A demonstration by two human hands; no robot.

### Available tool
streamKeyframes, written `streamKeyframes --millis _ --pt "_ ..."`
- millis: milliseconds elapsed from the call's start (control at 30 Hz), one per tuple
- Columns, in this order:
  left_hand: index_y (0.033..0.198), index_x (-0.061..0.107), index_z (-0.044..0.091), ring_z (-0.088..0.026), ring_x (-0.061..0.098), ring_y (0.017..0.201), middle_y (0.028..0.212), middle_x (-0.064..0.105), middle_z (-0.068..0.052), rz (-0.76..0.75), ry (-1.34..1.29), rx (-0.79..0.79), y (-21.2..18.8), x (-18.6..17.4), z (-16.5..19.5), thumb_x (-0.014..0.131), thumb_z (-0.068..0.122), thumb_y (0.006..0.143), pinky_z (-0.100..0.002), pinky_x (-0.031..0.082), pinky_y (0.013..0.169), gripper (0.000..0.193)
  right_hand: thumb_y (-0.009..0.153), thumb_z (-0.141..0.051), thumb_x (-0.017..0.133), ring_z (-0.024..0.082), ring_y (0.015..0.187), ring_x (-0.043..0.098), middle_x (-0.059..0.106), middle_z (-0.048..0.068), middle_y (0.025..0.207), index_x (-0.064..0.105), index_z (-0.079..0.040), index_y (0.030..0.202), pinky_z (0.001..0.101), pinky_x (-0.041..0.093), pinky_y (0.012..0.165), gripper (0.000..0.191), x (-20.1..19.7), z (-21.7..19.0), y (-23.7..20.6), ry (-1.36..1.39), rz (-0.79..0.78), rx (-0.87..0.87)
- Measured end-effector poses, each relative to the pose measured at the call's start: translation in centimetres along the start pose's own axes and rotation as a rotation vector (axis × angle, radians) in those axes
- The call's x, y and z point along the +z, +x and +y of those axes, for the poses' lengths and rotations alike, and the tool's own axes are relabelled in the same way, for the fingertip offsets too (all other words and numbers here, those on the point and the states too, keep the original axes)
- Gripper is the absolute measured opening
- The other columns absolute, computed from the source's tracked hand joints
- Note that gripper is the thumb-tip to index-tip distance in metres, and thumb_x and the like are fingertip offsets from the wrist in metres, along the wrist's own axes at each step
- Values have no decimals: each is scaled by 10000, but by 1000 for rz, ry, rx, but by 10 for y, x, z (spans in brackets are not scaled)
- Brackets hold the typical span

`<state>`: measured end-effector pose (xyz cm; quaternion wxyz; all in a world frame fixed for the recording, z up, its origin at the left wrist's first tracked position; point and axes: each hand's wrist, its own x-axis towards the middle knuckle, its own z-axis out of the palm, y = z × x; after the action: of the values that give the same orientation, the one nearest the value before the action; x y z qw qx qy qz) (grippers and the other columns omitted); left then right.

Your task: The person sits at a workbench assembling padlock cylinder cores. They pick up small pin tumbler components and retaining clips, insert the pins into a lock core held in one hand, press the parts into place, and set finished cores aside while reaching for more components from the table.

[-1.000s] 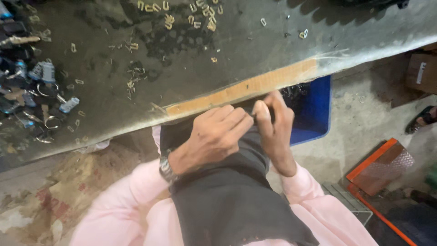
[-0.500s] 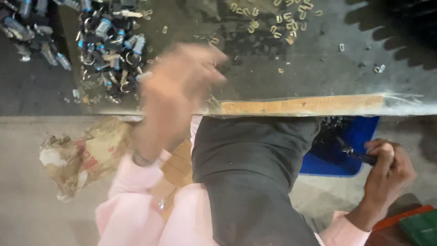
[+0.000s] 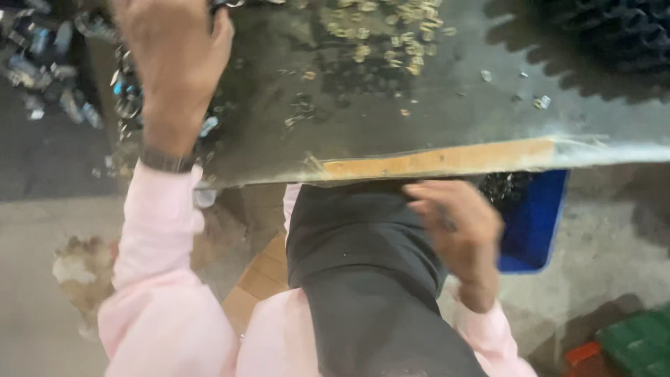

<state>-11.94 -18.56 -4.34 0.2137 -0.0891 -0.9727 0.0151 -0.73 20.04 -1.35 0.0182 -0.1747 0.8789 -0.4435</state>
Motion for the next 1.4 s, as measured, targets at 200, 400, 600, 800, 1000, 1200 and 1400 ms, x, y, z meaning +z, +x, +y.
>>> streamKeyframes --millis 200,400,600,800,1000,1200,1400 --pt "1047 697 61 -267 674 851 931 712 -54 -133 -654 -41 3 -94 84 787 117 962 -407 480 837 136 878 -119 797 309 1044 643 631 184 1137 604 -10 1182 387 567 856 376 26 -29 32 118 137 -203" --pt "1140 704 98 -218 649 813 933 693 -28 -231 -803 -142 8 -103 136 744 265 1029 -372 497 802 205 1086 -101 596 139 692 590 649 77 863 643 -22 1097 286 487 660 93 44 -8 32 231 -42 20" --pt "1331 669 118 -233 522 1022 1062 548 -41 -170 -297 120 8 -45 135 745 542 834 -434 376 916 658 1160 -307 471 83 639 515 634 85 868 591 -9 1093 263 476 629 328 49 16 -21 691 153 104" --pt "1314 592 132 -172 572 1039 1182 594 -17 -186 -717 -229 -29 -48 135 759 335 1025 -377 370 1005 390 1136 -404 521 69 522 470 500 -10 638 498 6 1135 249 494 562 410 55 41 -37 1223 347 44" --pt "1337 661 145 -226 559 1096 1178 586 -36 -169 -636 -126 -47 -53 145 795 401 958 -373 357 1005 477 824 17 524 144 841 445 422 54 945 370 -113 1169 342 444 832 400 33 32 -27 1116 244 198" --pt "1298 698 87 -255 551 1067 1108 582 -37 -225 -534 9 -74 -58 166 810 447 833 -446 297 960 598 962 209 450 224 1046 577 451 97 1143 346 -121 1218 480 535 1073 431 13 6 -15 1059 93 277" --pt "1053 743 162 -175 626 982 1021 668 34 -87 -697 -117 -89 -67 176 858 93 830 -376 300 965 260 963 154 546 205 1080 670 572 111 1163 546 3 1170 352 557 999 256 11 7 -8 856 -90 425"
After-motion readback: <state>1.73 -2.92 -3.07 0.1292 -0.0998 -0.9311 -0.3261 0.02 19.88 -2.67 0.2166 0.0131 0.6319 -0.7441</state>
